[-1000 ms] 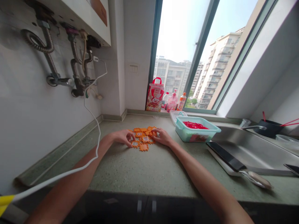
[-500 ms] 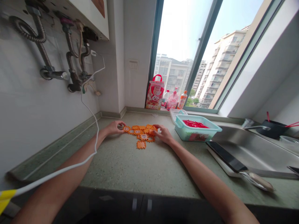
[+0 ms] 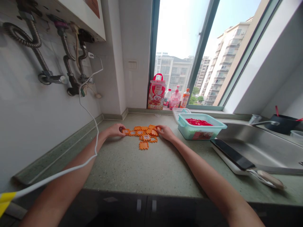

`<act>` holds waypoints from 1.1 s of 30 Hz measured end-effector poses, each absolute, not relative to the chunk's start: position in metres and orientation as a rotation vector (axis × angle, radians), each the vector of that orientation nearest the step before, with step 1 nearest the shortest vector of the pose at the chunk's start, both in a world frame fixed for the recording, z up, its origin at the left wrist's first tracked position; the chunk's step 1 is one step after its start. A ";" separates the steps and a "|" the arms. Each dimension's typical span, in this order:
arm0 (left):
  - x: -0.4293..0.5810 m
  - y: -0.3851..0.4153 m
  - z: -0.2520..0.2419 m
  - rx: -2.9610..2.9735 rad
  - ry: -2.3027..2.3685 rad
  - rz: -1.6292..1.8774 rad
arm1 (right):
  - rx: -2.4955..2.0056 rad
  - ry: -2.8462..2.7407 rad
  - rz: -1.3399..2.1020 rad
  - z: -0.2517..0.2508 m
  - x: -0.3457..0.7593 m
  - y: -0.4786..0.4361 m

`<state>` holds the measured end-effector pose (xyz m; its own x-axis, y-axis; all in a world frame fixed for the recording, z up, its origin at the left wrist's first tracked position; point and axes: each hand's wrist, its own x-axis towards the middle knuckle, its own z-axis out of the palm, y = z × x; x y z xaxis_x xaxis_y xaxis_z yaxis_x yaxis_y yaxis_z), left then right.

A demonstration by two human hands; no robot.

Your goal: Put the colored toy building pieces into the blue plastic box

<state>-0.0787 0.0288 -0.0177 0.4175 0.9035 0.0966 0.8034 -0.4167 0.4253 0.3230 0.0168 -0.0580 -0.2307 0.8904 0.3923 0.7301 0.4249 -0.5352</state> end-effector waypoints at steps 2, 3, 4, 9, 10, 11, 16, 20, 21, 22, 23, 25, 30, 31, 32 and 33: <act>-0.084 0.028 -0.016 2.354 1.523 0.469 | -1.363 -2.033 0.327 -0.054 0.325 0.015; -0.085 0.028 -0.015 2.354 1.542 0.493 | -1.363 -2.039 0.336 -0.052 0.326 0.014; -0.085 0.028 -0.013 2.357 1.550 0.521 | -1.360 -2.048 0.345 -0.051 0.328 0.012; -0.077 0.024 -0.006 2.351 1.428 0.746 | -1.318 -2.087 0.325 -0.050 0.334 0.010; -0.075 0.024 -0.005 2.330 1.404 0.797 | -1.314 -2.094 0.314 -0.051 0.335 0.010; -0.073 0.024 -0.003 2.308 1.385 0.839 | -1.314 -2.099 0.306 -0.052 0.335 0.010; -0.067 0.026 -0.001 2.316 1.309 0.867 | -1.295 -2.125 0.302 -0.054 0.337 0.012; -0.062 0.026 -0.009 2.399 1.329 0.639 | -1.259 -2.129 0.294 -0.055 0.338 0.012; -0.060 0.026 -0.012 2.392 1.353 0.581 | -1.257 -2.120 0.285 -0.055 0.338 0.012; -0.059 0.026 -0.014 2.373 1.376 0.541 | -1.254 -2.111 0.273 -0.055 0.337 0.012; -0.058 0.025 -0.016 2.349 1.390 0.517 | -1.246 -2.105 0.256 -0.055 0.337 0.012; -0.057 0.024 -0.019 2.317 1.388 0.505 | -1.208 -2.097 0.207 -0.054 0.336 0.011; -0.055 0.021 -0.017 2.347 1.413 0.500 | -1.064 -2.091 0.069 -0.051 0.329 0.003; -0.054 0.020 -0.017 2.355 1.436 0.501 | -1.048 -2.111 0.047 -0.051 0.327 0.002; -0.053 0.019 -0.016 2.368 1.458 0.503 | -1.038 -2.141 0.023 -0.051 0.324 0.000; -0.052 0.017 -0.015 2.386 1.476 0.508 | -1.032 -2.174 0.001 -0.051 0.323 0.000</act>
